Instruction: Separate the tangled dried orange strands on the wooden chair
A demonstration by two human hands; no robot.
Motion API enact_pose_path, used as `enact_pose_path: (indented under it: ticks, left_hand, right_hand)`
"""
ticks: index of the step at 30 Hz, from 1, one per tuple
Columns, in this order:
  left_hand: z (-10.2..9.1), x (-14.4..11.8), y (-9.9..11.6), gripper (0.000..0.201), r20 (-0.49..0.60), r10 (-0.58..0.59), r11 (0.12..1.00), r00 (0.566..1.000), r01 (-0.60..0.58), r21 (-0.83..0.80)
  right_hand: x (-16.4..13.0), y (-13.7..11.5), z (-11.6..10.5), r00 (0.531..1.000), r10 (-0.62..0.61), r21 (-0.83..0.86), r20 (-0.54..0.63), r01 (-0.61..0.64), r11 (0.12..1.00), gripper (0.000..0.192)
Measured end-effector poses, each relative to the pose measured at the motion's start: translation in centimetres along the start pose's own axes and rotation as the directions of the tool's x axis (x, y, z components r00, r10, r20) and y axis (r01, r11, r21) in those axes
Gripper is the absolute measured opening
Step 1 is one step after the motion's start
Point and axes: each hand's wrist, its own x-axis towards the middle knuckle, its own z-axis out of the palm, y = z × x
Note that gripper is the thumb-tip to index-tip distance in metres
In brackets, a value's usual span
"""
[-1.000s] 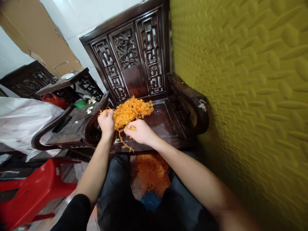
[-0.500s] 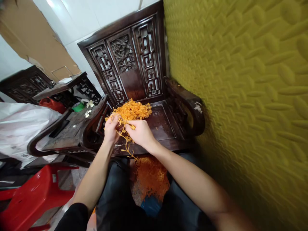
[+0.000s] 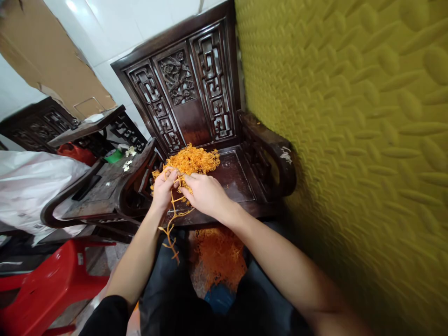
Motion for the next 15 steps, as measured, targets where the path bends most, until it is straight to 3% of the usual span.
enact_pose_path:
  ticks: [3,6,8,10,12,13,14,15]
  left_hand:
    - [0.1,0.0,-0.3,0.043,0.072,-0.082,0.997,0.994,0.082,-0.005]
    - [-0.4,-0.2,0.3,0.042,0.158,-0.187,0.982,0.97,0.19,-0.001]
    - [-1.1,-0.4,1.7,0.041,0.136,-0.156,0.987,0.978,0.161,-0.029]
    - [-1.9,-1.0,3.5,0.041,0.018,-0.008,0.997,1.0,0.009,-0.074]
    - [-2.2,-2.0,4.5,0.039,-0.089,0.152,0.988,0.984,-0.154,-0.026]
    - [-1.9,-2.8,4.3,0.036,-0.072,0.193,0.979,0.979,-0.188,0.075]
    - [-1.4,-3.7,3.7,0.031,0.022,0.195,0.954,0.981,-0.195,0.228]
    - [-0.7,-4.7,2.6,0.026,0.194,0.117,0.892,0.974,-0.189,0.411]
  right_hand:
    - [0.0,0.3,-0.2,0.999,-0.028,-0.131,0.023,0.03,0.991,0.031]
    - [0.3,1.4,-0.8,0.989,-0.125,-0.218,0.073,0.138,0.966,0.031]
    - [0.5,2.9,-1.3,0.991,-0.127,-0.239,0.047,0.135,0.962,0.032]
    - [0.6,5.4,-2.0,0.995,-0.017,-0.222,-0.1,-0.006,0.975,0.029]
    - [0.6,8.2,-2.3,0.935,0.158,-0.086,-0.319,-0.194,0.977,0.024]
    - [0.6,9.5,-2.4,0.89,0.246,0.046,-0.384,-0.247,0.968,0.025]
    - [0.6,10.6,-2.3,0.832,0.38,0.23,-0.404,-0.309,0.923,0.026]
    - [0.6,11.3,-2.2,0.775,0.51,0.423,-0.373,-0.347,0.837,0.025]
